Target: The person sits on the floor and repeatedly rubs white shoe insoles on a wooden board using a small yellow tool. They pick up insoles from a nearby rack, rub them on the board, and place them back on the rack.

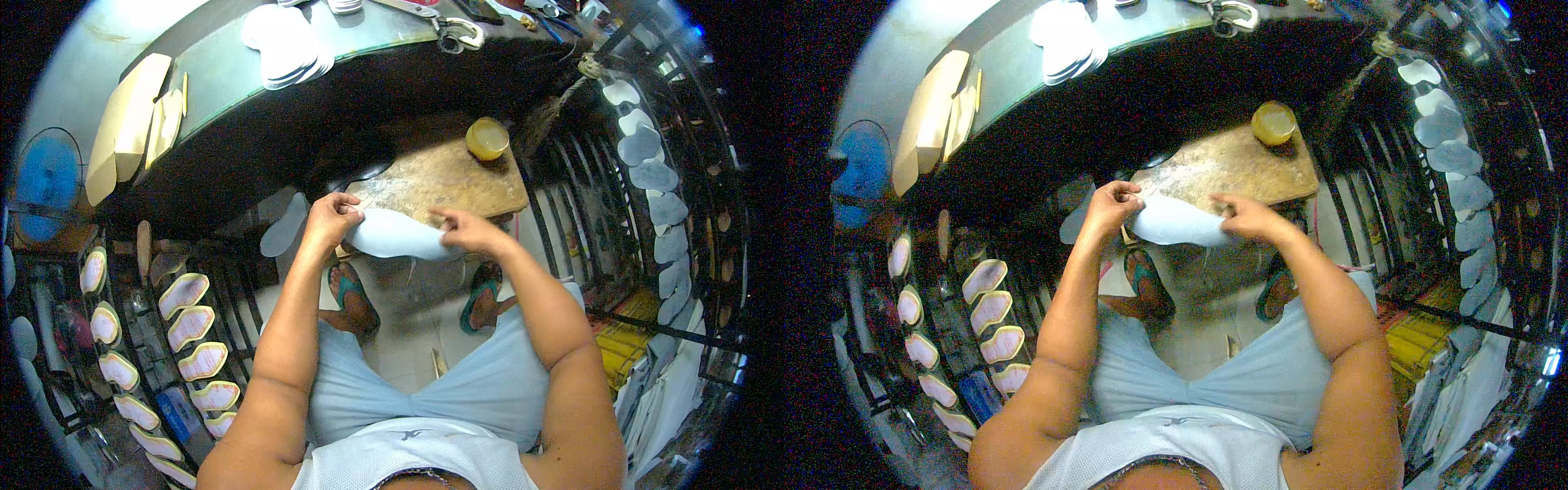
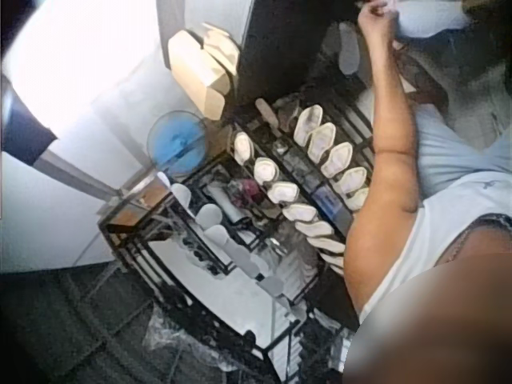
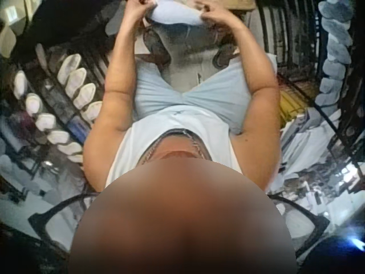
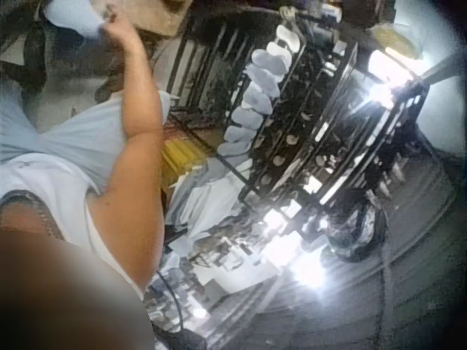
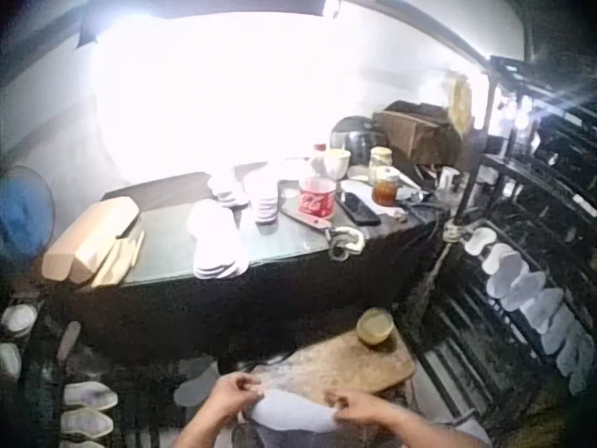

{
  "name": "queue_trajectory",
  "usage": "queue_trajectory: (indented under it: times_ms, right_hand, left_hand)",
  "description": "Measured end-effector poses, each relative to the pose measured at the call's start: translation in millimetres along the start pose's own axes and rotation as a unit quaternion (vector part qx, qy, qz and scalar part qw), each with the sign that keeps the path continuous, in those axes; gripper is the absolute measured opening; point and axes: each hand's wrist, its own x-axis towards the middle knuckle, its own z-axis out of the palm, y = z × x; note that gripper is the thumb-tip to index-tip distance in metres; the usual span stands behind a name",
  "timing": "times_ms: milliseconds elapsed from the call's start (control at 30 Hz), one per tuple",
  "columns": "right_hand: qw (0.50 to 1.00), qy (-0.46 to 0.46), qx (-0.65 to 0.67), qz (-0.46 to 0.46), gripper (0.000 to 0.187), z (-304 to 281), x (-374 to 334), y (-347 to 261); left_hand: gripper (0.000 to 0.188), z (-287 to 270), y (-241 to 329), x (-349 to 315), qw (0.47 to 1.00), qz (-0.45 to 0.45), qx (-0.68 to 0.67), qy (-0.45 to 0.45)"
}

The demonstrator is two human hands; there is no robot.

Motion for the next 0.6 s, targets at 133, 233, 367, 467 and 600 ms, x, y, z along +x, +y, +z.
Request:
queue_trajectory:
  times_ms: [133, 233, 367, 467, 600]
  right_hand:
    - [0.994, 0.108, 0.028, 0.024, 0.070, -32, 6, 12]
    - [0.968, 0.250, 0.026, -0.013, 0.067, -34, 17, 17]
    - [0.932, 0.343, -0.113, 0.013, 0.067, -29, 29, 21]
    - [0.920, 0.367, -0.136, -0.005, 0.066, -22, 35, 23]
    - [0.901, 0.391, -0.187, -0.036, 0.066, -13, 38, 23]
  left_hand:
    - [0.027, 16, -15, 13, 0.991, 0.005, 0.133, -0.019]
    - [0.033, 32, -16, 17, 0.966, 0.021, 0.255, 0.027]
    - [0.027, 44, -13, 15, 0.958, 0.044, 0.271, 0.082]
    - [0.022, 47, -12, 12, 0.957, 0.065, 0.267, 0.098]
    - [0.020, 49, -11, 12, 0.952, 0.097, 0.266, 0.114]
